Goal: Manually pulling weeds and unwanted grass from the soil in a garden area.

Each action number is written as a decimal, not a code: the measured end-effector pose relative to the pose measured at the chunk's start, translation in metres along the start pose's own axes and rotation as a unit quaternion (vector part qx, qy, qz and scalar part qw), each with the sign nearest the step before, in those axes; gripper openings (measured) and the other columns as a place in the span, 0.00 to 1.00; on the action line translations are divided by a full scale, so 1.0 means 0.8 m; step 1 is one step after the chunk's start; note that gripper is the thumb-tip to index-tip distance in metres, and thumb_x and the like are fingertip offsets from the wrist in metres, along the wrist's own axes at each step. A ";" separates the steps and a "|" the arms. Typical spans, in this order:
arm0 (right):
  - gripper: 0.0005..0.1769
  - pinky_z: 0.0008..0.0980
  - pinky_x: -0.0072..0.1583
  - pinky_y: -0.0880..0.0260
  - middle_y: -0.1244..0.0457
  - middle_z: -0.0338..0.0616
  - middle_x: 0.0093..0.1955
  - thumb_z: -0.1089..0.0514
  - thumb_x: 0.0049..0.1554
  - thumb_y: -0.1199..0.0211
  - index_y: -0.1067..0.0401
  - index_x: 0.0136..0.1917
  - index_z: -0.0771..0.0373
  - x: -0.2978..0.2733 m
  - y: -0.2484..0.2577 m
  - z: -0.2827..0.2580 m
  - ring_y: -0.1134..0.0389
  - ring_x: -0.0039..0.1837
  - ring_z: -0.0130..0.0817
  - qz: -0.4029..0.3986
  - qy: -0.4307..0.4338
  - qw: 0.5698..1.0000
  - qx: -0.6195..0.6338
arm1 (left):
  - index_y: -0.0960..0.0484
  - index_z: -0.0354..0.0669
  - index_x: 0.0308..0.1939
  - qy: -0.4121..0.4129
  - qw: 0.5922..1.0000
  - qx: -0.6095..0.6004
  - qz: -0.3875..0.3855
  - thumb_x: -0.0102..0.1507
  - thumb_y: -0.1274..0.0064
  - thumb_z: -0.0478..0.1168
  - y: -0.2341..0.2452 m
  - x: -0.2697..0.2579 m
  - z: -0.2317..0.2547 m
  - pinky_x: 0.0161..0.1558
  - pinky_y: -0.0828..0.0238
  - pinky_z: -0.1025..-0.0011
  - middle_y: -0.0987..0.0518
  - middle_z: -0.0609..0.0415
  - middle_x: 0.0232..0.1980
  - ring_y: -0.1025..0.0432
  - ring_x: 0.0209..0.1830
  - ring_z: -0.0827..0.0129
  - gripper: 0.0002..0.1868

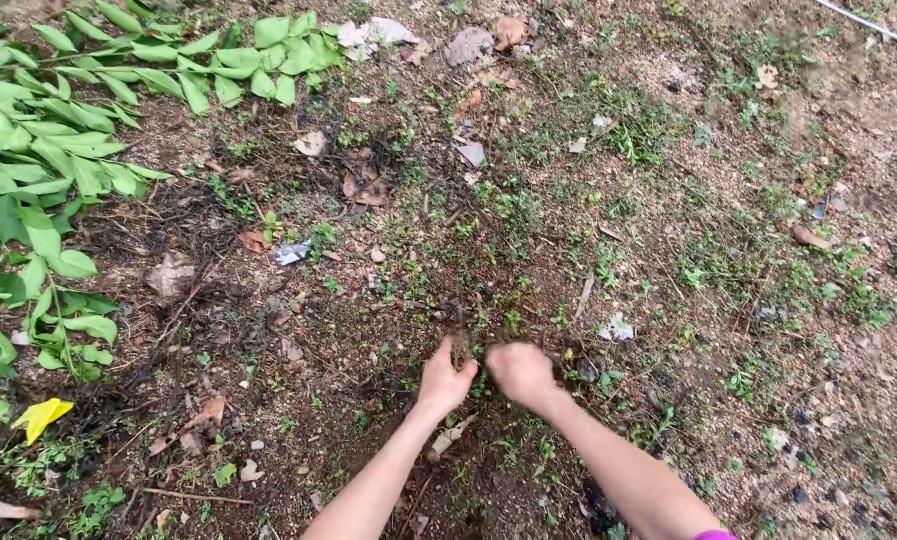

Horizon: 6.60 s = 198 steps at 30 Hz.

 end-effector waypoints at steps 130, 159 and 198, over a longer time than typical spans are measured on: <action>0.20 0.36 0.30 0.27 0.34 0.44 0.28 0.50 0.63 0.44 0.25 0.33 0.58 -0.013 0.022 -0.047 0.32 0.29 0.32 0.058 0.046 0.985 -0.156 | 0.29 0.29 0.54 -0.093 0.925 0.367 -0.033 0.62 0.44 0.46 0.028 0.064 0.124 0.52 0.27 0.50 0.26 0.35 0.57 0.28 0.57 0.46 0.24; 0.16 0.44 0.41 0.24 0.31 0.48 0.35 0.51 0.57 0.44 0.25 0.33 0.58 0.023 0.053 -0.032 0.26 0.39 0.45 0.098 0.124 0.965 -0.210 | 0.16 0.36 0.35 -0.272 0.908 0.318 0.013 0.63 0.53 0.35 -0.031 0.079 0.093 0.35 0.20 0.57 0.17 0.39 0.38 0.20 0.34 0.52 0.10; 0.16 0.42 0.42 0.22 0.29 0.52 0.41 0.54 0.65 0.49 0.33 0.59 0.68 0.095 0.081 -0.203 0.24 0.43 0.47 0.148 0.068 0.968 -0.190 | 0.26 0.32 0.48 -0.136 0.951 0.267 0.071 0.63 0.42 0.44 0.227 0.050 0.068 0.43 0.21 0.56 0.22 0.38 0.47 0.23 0.44 0.48 0.19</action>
Point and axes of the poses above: each hand's wrist, its own x-axis towards the middle knuckle, its own y-axis out of the back of the hand, z = x × y, the point moved 9 cm from there along x, towards the middle knuckle
